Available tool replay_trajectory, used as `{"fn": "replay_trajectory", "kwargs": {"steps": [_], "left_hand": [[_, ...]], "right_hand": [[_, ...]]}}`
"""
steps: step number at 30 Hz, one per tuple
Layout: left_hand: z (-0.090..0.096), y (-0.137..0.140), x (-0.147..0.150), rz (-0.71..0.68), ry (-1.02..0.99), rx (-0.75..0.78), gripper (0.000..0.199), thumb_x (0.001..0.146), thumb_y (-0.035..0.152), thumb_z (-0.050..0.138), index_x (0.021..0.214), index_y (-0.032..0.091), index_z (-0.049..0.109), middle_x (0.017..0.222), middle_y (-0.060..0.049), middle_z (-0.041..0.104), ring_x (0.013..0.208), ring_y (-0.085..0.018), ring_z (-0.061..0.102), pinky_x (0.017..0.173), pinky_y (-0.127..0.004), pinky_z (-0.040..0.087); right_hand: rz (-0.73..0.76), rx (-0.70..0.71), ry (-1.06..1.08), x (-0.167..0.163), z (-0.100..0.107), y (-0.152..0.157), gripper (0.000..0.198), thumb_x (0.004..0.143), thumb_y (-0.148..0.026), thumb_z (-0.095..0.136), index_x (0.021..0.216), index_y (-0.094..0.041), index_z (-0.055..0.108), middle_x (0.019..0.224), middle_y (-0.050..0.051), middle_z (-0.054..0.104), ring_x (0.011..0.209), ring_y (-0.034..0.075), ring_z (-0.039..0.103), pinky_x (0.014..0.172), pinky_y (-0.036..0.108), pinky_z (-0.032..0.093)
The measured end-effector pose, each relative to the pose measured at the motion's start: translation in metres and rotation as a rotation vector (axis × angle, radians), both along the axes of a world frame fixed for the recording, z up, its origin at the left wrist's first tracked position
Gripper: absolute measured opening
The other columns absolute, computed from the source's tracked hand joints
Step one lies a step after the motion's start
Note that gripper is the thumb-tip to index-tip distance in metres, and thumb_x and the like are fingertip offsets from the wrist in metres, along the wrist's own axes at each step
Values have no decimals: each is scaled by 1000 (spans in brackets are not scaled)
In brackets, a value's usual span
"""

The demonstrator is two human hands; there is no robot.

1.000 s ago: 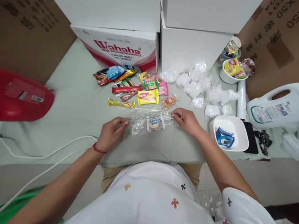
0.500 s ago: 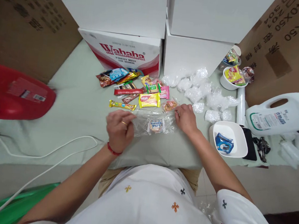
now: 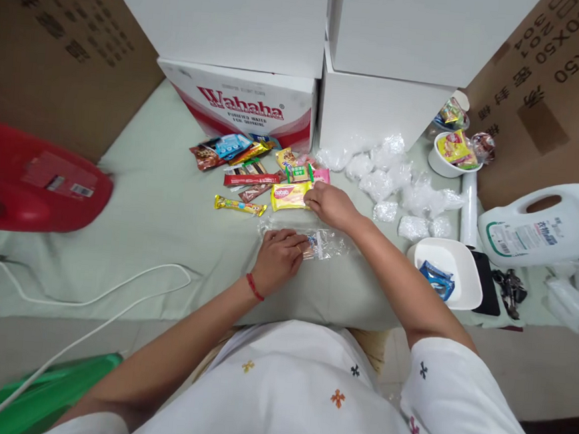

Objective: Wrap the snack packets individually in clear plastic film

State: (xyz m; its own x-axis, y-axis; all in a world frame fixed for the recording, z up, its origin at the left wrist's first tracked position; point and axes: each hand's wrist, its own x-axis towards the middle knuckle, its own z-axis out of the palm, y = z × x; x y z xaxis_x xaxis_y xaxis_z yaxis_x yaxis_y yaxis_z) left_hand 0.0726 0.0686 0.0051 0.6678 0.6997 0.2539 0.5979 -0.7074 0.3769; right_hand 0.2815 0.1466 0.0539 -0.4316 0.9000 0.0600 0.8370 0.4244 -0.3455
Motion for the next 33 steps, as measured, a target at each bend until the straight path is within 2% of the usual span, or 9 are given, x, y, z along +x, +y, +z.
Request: {"fn": "replay_trajectory", "kwargs": {"steps": [4,9,14,19,23,25,27,29,33], "left_hand": [[-2,1,0,3,-25,-29,29,96,17,55,112,27,77,123,-6,76,115,-29,61,93,-51,40],[-15,4,-7,53,-98,-87,28,95,16,56,109,26,78,118,-9,77,116,-29,64,97,-52,44],[-32,8,-27,79,-339,-104,29,94,15,53,106,25,77,119,-7,77,126,-24,63,107,-48,48],[-30,3,-37,46,-299,-96,30,93,16,53,109,26,76,125,-5,76,131,-24,60,108,-49,46],[-20,-4,-30,94,-195,-24,28,87,16,59,105,26,77,121,-4,78,126,-29,59,103,-52,42],[-16,-5,-26,110,-164,9,28,84,16,60,103,26,77,119,-3,78,120,-30,60,100,-52,40],[-14,-5,-24,112,-130,26,28,82,16,60,102,26,78,118,-4,79,115,-30,60,97,-51,39],[-12,-5,-22,109,-99,41,29,81,14,60,101,26,78,117,-3,79,112,-30,60,95,-50,38],[-12,-6,-23,110,-50,56,30,84,12,59,102,26,79,119,-4,78,108,-30,59,88,-49,38]], "right_hand": [[46,47,49,7,9,-49,33,107,-31,39,104,-18,70,99,9,59,84,20,54,73,28,38],[226,-41,-47,12,-14,-103,35,104,-20,40,130,-20,63,97,8,61,78,19,54,68,28,37],[246,-251,-65,9,-41,-117,59,96,-10,44,154,-22,45,106,7,67,81,19,60,72,28,43],[197,-214,33,10,-38,-124,45,98,-16,45,139,-22,61,103,7,68,80,19,61,70,28,43],[62,37,165,10,-20,-104,35,101,-26,47,129,-21,67,104,11,66,96,24,61,86,36,47],[64,143,170,4,-15,-80,44,97,-30,57,139,-22,60,125,15,63,121,31,53,104,47,40],[121,145,142,-6,-15,-49,61,89,-32,68,148,-22,53,138,15,59,139,36,38,114,56,28],[181,67,105,-16,-16,-21,59,86,-30,71,143,-20,58,129,15,64,138,36,39,115,56,27],[327,-31,73,-24,-10,2,26,96,-19,55,110,-18,78,92,10,67,105,27,56,96,39,41]]}}
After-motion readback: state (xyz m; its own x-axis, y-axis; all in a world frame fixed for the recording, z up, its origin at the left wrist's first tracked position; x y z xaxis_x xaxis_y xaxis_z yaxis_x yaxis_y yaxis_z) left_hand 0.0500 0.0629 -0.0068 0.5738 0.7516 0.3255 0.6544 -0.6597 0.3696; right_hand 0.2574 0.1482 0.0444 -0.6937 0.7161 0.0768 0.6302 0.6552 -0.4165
